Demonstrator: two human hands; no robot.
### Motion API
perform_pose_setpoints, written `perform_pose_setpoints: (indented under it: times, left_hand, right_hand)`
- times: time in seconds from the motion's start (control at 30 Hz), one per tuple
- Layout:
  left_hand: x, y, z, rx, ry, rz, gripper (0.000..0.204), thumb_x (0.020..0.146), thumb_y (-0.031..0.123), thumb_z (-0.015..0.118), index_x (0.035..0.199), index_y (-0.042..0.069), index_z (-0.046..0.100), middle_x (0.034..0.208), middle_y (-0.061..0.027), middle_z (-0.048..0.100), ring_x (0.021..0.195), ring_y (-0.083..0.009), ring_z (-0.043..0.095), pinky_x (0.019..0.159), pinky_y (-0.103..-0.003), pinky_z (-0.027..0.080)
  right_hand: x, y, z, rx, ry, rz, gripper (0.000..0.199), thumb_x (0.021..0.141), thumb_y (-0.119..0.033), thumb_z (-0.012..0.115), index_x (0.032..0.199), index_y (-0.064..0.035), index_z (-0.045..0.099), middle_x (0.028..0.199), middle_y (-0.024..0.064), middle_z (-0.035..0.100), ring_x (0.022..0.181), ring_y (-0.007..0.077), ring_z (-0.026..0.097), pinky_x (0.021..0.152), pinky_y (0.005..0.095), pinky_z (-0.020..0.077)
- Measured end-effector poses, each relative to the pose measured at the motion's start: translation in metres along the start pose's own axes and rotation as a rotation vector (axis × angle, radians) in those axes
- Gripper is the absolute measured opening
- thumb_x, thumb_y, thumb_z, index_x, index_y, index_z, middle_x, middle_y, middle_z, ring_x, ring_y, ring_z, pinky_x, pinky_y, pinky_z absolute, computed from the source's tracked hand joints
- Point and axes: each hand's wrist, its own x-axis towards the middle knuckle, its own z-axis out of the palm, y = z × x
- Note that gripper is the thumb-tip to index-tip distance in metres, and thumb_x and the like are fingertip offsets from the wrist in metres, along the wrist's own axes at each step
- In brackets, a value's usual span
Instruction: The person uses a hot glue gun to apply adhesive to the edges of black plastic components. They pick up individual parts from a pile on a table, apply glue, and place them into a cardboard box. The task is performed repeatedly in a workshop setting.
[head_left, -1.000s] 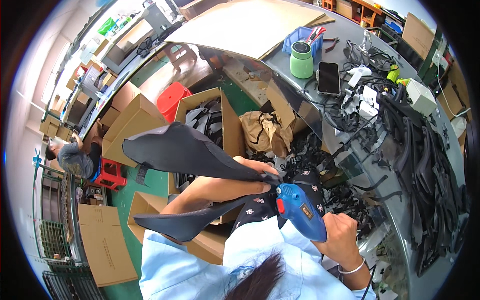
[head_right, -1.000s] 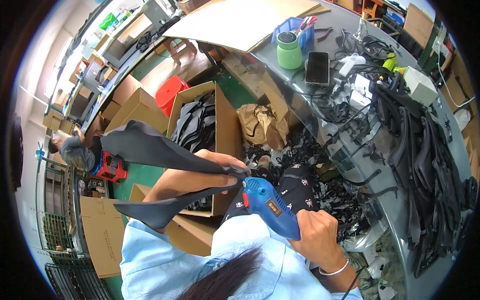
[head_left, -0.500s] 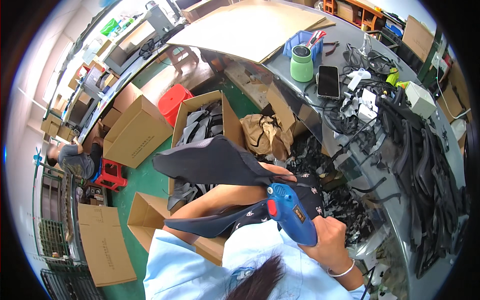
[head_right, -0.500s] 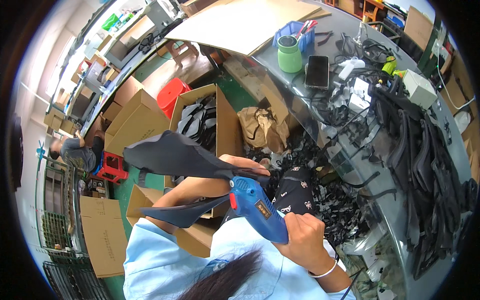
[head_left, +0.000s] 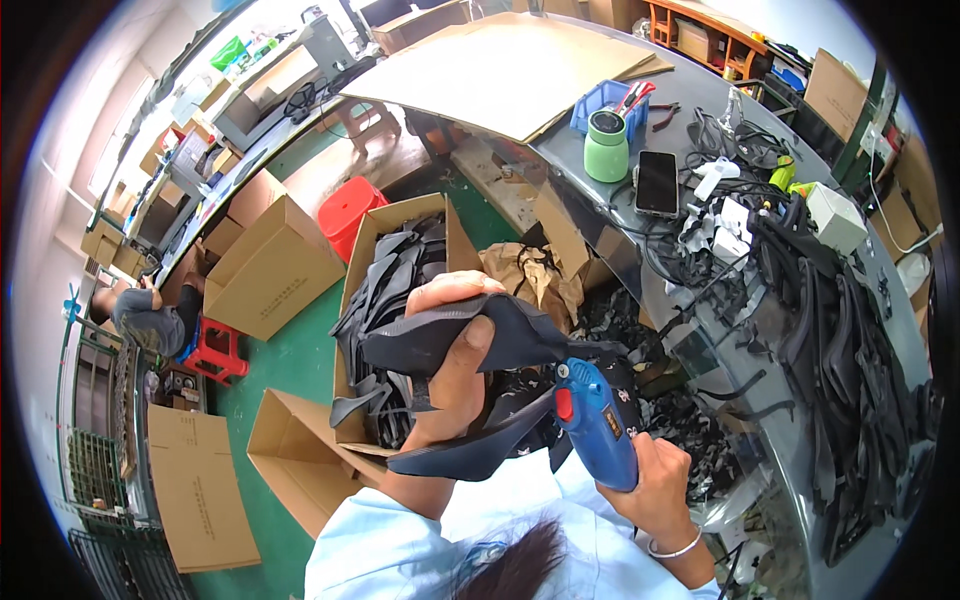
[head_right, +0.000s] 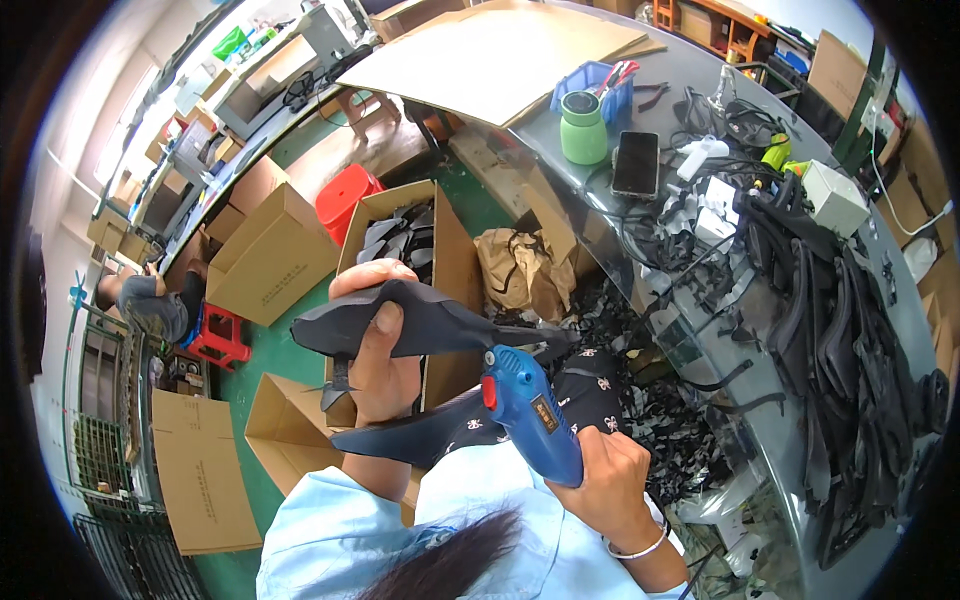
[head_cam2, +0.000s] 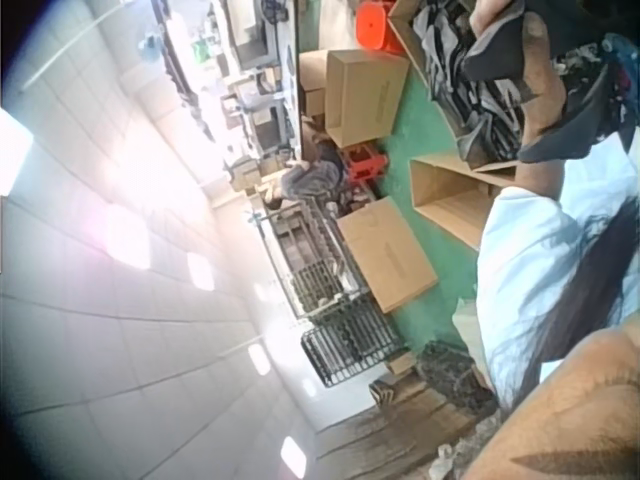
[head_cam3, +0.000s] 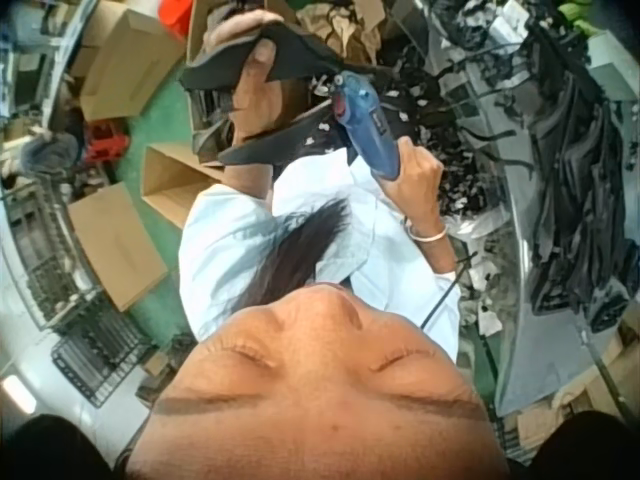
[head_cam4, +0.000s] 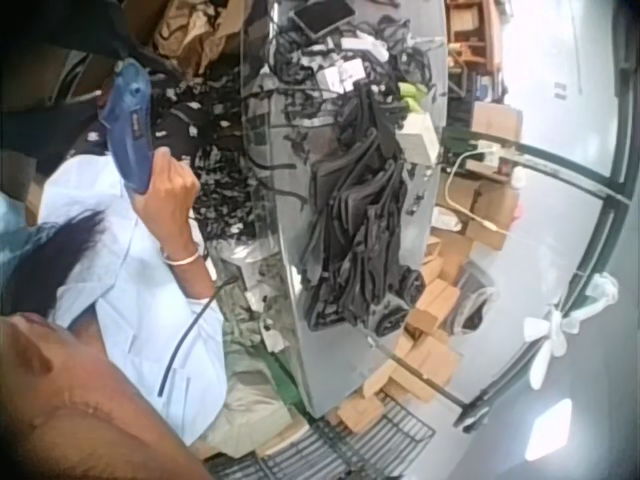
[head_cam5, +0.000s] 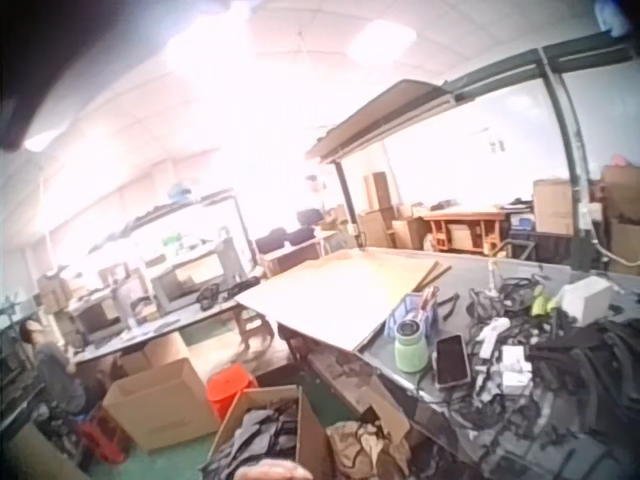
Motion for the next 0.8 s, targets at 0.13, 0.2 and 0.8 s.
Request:
perform_pose_setpoints:
  times: [0.13,0.2,0.8]
  left_hand:
    - [-0.007,-0.006,0.003,0.021,0.002,0.024,0.027,0.083,0.01,0.063,0.107,0.003,0.052,0.105,-0.0122,0.055,0.1,-0.0199,0.053,0.092,-0.033,0.041]
    - [-0.01,-0.01,0.005,0.035,-0.008,0.059,0.027,0.082,0.009,0.062,0.106,0.003,0.052,0.105,-0.0127,0.056,0.1,-0.0202,0.054,0.092,-0.033,0.041]
    - [-0.035,-0.015,0.012,0.042,0.035,-0.07,0.03,0.081,0.01,0.055,0.109,0.002,0.05,0.111,-0.0156,0.055,0.103,-0.0229,0.054,0.094,-0.036,0.042]
  right_hand:
    - [0.0,-0.002,0.002,0.056,0.012,0.011,0.035,0.059,-0.019,0.08,0.073,-0.0046,0.051,0.055,0.0082,0.052,0.047,0.0267,0.052,0.047,0.0357,0.0409]
    - [-0.001,-0.002,0.003,0.08,0.022,0.027,0.035,0.059,-0.019,0.08,0.074,-0.0045,0.052,0.055,0.0079,0.053,0.047,0.0266,0.053,0.047,0.0358,0.0412]
    - [0.003,-0.014,0.006,0.128,0.027,0.062,0.036,0.06,-0.018,0.08,0.075,-0.0039,0.05,0.058,0.0087,0.052,0.05,0.0278,0.055,0.05,0.0364,0.0427]
